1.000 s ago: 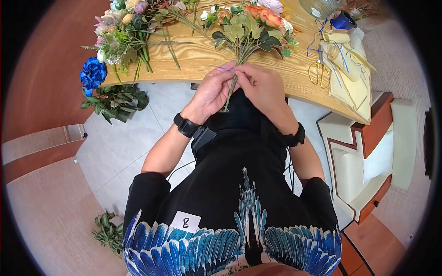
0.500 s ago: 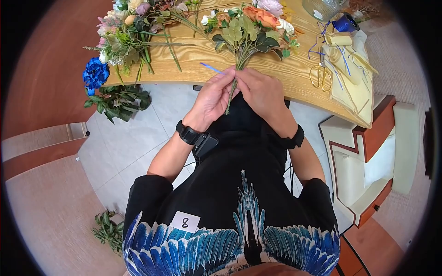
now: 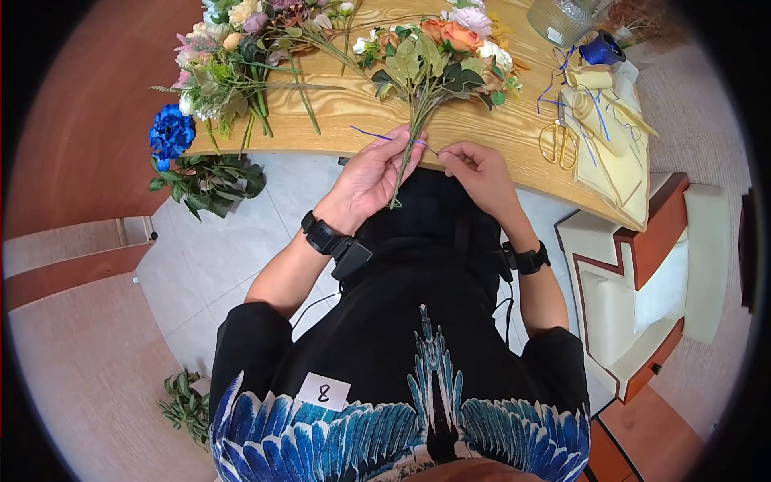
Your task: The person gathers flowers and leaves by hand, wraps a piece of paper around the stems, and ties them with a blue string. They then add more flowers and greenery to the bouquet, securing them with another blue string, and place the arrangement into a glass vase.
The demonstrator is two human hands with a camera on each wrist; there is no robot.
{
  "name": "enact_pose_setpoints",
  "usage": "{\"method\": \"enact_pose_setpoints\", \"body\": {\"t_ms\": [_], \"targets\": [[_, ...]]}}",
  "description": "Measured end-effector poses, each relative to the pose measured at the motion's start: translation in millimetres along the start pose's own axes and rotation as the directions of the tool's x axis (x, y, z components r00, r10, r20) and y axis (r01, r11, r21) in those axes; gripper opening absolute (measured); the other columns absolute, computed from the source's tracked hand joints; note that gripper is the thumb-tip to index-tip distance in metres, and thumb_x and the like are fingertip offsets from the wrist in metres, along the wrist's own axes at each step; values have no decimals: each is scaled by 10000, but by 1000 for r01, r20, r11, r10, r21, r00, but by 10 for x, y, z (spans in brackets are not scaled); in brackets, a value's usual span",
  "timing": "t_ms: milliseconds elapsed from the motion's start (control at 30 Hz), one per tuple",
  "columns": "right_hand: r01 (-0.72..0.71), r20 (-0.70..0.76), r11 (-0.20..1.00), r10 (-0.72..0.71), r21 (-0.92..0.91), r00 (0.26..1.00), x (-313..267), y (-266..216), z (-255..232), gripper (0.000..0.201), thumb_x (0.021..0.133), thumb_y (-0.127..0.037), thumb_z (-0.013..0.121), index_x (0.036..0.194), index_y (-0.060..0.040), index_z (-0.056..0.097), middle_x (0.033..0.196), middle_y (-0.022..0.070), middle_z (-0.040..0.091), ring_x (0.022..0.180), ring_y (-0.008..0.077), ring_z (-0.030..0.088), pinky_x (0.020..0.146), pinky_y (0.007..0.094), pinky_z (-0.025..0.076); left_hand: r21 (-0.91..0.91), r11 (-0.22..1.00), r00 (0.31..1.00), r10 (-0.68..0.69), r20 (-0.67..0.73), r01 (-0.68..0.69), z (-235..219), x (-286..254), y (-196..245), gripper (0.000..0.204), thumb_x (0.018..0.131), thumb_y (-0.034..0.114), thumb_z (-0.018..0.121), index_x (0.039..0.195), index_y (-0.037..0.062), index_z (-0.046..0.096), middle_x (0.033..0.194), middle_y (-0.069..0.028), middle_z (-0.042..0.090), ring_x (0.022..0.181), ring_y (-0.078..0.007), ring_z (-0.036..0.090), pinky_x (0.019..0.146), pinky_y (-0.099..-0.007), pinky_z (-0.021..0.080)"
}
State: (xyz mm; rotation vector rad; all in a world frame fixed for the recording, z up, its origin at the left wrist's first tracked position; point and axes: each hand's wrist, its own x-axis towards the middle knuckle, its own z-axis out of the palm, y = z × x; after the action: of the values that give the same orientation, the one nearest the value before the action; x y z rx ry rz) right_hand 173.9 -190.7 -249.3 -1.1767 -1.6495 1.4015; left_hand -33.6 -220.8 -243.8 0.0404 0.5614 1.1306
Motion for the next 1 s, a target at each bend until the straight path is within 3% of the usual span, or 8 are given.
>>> {"method": "enact_pose_setpoints", "body": {"t_ms": [133,200,300,500,733,933,1000], "targets": [[57,28,997,-55,-60,998,133,81,27,205,908,-200,652,885,0,687,663,-9,609,555,64,538,503,243,422,7,1000,1000,-16,-24,16,43,-23,18,307,1005,65,505,1294,-40,508,1179,-141,624,1026,-174,647,912,-271,573],[-278,255,961,266,11,930,223,-99,-12,181,911,-200,666,931,-22,689,691,-9,599,531,49,518,475,207,404,21,999,999,-34,-10,34,39,-21,16,294,1001,65,515,1280,-29,523,1169,-128,630,1023,-167,648,907,-262,573],[-238,337,965,263,-113,904,377,-91,12,176,904,-210,669,899,-35,683,648,-18,570,497,56,509,449,207,408,21,999,998,-26,-56,27,42,-33,-14,290,997,87,536,1275,5,546,1130,-92,647,1004,-143,651,873,-238,574],[-283,503,958,267,-46,822,687,-88,30,119,857,-127,624,830,-19,667,626,16,589,510,88,540,454,235,434,58,998,988,-25,-152,34,82,-92,-39,219,974,129,597,1175,45,610,1021,-36,669,923,-102,661,780,-203,574],[-304,447,952,277,-10,850,690,-113,149,118,859,-87,589,830,-4,667,635,44,617,511,113,578,455,246,467,47,999,995,9,-96,-4,68,-92,-25,195,976,131,592,1133,18,615,1004,-67,665,899,-115,670,794,-198,587],[-258,366,960,281,-111,887,652,-150,185,150,879,-109,578,838,2,671,641,61,636,526,130,619,479,260,514,84,995,991,70,-115,-60,129,-143,-52,213,979,120,583,1153,-1,606,1016,-77,661,920,-120,668,836,-204,585],[-212,310,966,249,-148,918,651,-129,199,152,872,-105,580,877,5,684,635,60,644,534,121,627,476,260,517,126,987,972,122,-198,-98,175,-149,-58,218,974,110,589,1161,-3,605,1045,-69,662,954,-129,666,867,-218,580]]}}
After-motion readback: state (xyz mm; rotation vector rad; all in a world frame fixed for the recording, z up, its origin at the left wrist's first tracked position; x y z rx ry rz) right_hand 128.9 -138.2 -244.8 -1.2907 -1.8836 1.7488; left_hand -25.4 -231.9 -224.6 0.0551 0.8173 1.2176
